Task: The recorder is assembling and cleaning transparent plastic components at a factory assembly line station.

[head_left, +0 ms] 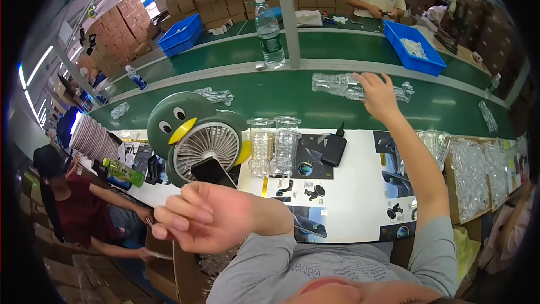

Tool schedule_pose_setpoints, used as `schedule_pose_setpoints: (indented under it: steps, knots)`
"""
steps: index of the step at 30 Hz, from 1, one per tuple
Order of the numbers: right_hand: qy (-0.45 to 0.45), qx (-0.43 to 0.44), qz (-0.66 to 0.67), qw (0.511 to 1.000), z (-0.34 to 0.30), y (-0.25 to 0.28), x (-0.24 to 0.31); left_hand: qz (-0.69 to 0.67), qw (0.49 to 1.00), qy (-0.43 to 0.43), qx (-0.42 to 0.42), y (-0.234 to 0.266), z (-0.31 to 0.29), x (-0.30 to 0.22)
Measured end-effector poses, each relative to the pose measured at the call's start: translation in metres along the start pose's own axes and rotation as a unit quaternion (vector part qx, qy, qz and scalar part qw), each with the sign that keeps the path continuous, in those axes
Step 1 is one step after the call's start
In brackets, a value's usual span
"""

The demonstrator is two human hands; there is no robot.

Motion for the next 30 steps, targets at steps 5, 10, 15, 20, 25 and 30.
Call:
schedule_pose_setpoints:
  steps: [5,10,15,20,25,30]
  knots:
    - [0.027,-0.03,-0.081,0.996,-0.002,-0.059,-0.005,0.017,1.0,-0.019,-0.001,0.003,0.005,-0.007]
    - [0.07,-0.039,-0.091,0.993,-0.001,-0.073,-0.008,0.0,1.0,0.024,-0.005,0.007,0.003,0.004]
    - [0.05,-0.049,-0.086,0.994,0.004,-0.092,-0.007,0.005,1.0,-0.003,0.009,0.005,0.007,-0.003]
    - [0.011,0.006,-0.106,0.994,-0.002,-0.117,-0.023,0.026,0.999,0.028,0.021,0.005,0.003,0.0]
    - [0.011,0.03,-0.053,0.998,-0.007,-0.119,-0.021,0.075,0.996,0.049,0.014,0.003,-0.003,0.006]
    - [0.0,0.119,-0.04,0.992,-0.002,-0.109,-0.01,0.071,0.994,0.071,0.041,-0.003,-0.008,0.013]
Point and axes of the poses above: each hand's wrist, its own z-axis towards the middle knuckle, its own y-axis out of the back of the hand, x = y × z, the point moved 8 cm from there along z, towards the middle knuckle, and after that the axes turned 13 degrees about -y, right-handed, at the moved point
